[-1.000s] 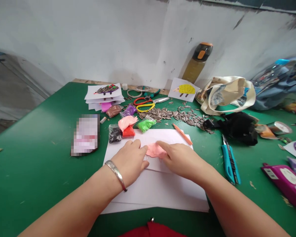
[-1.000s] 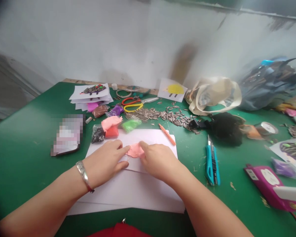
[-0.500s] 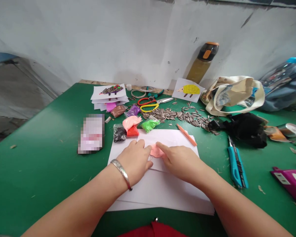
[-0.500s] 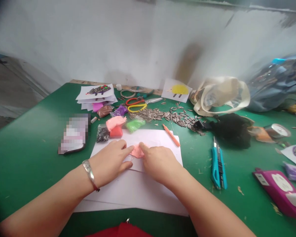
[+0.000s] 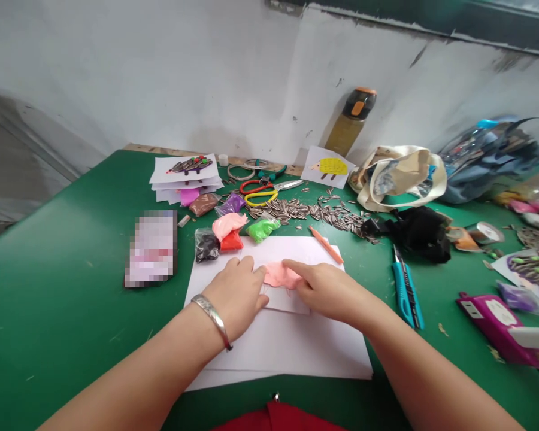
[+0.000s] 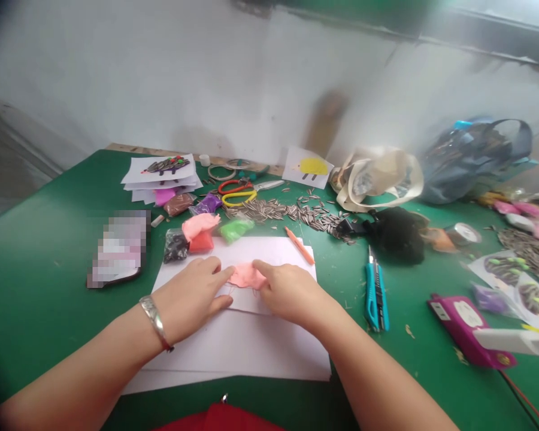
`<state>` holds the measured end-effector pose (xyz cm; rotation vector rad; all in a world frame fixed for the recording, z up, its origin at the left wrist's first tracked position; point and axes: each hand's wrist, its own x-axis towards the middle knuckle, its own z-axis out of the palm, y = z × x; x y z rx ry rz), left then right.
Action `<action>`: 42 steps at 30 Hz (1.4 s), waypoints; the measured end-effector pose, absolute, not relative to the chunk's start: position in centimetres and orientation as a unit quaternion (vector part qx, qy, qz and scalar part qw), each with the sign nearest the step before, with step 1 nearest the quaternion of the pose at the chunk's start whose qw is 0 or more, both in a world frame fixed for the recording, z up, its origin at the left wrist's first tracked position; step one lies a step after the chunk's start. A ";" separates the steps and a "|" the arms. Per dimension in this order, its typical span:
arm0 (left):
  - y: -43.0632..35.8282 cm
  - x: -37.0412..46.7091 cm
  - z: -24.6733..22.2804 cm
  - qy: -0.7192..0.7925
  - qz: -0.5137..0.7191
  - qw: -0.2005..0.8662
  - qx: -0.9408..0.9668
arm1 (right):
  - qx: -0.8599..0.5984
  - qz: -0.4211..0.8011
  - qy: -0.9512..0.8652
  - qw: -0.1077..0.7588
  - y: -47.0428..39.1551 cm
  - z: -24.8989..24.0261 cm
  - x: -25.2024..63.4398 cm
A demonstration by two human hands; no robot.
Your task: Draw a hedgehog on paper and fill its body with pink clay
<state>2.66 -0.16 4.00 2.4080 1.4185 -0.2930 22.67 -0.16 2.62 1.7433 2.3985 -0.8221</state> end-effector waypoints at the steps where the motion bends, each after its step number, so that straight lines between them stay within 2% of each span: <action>1: -0.2 2.7 4.0 0.498 -0.102 0.164 0.845 | 0.563 -0.271 0.780 0.034 -0.3 2.6 22.8; 8: -0.2 2.7 3.7 0.499 -0.099 0.158 0.846 | 0.602 -0.323 0.730 -0.027 -0.5 1.9 23.8; 19: -0.3 3.0 4.2 0.504 -0.116 0.161 0.841 | 0.567 -0.301 0.767 -0.001 -0.5 2.1 23.6; 28: -0.4 3.0 4.2 0.500 -0.112 0.157 0.844 | 0.574 -0.343 0.741 -0.060 -0.4 2.2 24.7; 34: -0.5 3.0 4.3 0.501 -0.110 0.161 0.843 | 0.557 -0.322 0.765 -0.012 -0.8 2.2 24.1; 42: -0.5 3.0 4.1 0.500 -0.109 0.155 0.845 | 0.562 -0.303 0.769 0.011 -0.8 2.5 23.7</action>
